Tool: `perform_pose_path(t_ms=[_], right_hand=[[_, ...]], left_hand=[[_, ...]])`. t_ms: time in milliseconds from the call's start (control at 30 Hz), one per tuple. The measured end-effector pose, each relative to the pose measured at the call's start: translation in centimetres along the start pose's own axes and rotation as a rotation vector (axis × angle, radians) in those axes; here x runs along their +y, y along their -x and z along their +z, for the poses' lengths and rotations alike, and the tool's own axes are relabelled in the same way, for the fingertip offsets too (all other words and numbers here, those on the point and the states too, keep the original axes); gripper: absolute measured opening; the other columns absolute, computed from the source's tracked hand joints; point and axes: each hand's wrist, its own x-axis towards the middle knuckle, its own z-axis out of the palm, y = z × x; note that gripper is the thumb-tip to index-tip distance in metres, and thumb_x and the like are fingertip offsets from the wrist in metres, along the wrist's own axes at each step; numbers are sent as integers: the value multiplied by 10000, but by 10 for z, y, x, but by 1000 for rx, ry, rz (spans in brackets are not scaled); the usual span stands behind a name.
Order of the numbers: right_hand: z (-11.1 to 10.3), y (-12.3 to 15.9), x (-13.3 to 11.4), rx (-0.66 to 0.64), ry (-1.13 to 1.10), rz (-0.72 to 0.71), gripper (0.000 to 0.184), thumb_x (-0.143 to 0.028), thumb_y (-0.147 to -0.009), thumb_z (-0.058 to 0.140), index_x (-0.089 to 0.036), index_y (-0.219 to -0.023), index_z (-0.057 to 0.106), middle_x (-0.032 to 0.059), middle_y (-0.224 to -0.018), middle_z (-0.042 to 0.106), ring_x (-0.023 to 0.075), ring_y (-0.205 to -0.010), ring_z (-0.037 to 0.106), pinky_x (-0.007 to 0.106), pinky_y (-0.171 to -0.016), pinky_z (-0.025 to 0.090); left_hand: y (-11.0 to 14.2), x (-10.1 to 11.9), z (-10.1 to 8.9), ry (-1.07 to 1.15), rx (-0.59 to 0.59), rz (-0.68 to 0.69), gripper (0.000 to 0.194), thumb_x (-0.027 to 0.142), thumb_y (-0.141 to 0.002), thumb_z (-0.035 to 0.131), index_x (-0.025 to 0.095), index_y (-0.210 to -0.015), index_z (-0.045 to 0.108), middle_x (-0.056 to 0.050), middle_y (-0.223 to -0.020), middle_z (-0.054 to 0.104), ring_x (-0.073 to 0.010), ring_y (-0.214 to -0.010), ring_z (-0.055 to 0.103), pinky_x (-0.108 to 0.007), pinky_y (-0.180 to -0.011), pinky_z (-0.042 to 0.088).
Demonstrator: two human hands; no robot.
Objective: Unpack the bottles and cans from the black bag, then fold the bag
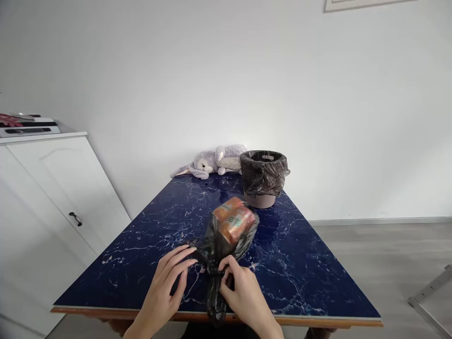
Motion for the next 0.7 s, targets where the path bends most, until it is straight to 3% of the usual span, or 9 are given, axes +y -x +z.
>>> perform_pose_path(t_ms=[100, 233, 433, 700], right_hand=[[5, 0, -10, -26, 1, -30, 351, -121, -883, 507, -274, -1186, 597, -57, -806, 692, 155, -678, 661, 223, -668, 429], [5, 0, -3, -9, 22, -4, 463, -164, -945, 482, -276, -1389, 550, -43, -835, 688, 157, -630, 632, 232, -644, 444], [9, -3, 3, 53, 106, 17, 320, -248, -1008, 467, -273, -1307, 578, -45, -789, 657, 168, -618, 622, 247, -631, 425], [7, 0, -5, 4, 90, 12, 276, -226, -981, 518, -281, -1247, 568, -60, -810, 712, 161, -631, 645, 248, -653, 424]], left_hand=[[-7, 8, 3, -21, -80, 8, 479, 124, -1077, 465, 334, -1504, 521, -47, -1500, 649, -285, -1488, 513, -498, -1154, 521], [-8, 6, 9, -53, -97, -32, 498, 125, -1078, 449, 333, -1528, 491, -62, -1474, 655, -292, -1471, 518, -509, -1142, 527], [-2, 2, 16, -85, -60, -93, 454, 203, -1043, 551, 336, -1476, 553, -62, -1300, 713, -314, -1320, 616, -514, -1099, 546], [-4, 2, 17, -65, -11, -165, 393, 195, -1038, 548, 300, -1416, 564, -90, -1248, 703, -331, -1279, 616, -526, -1053, 569]])
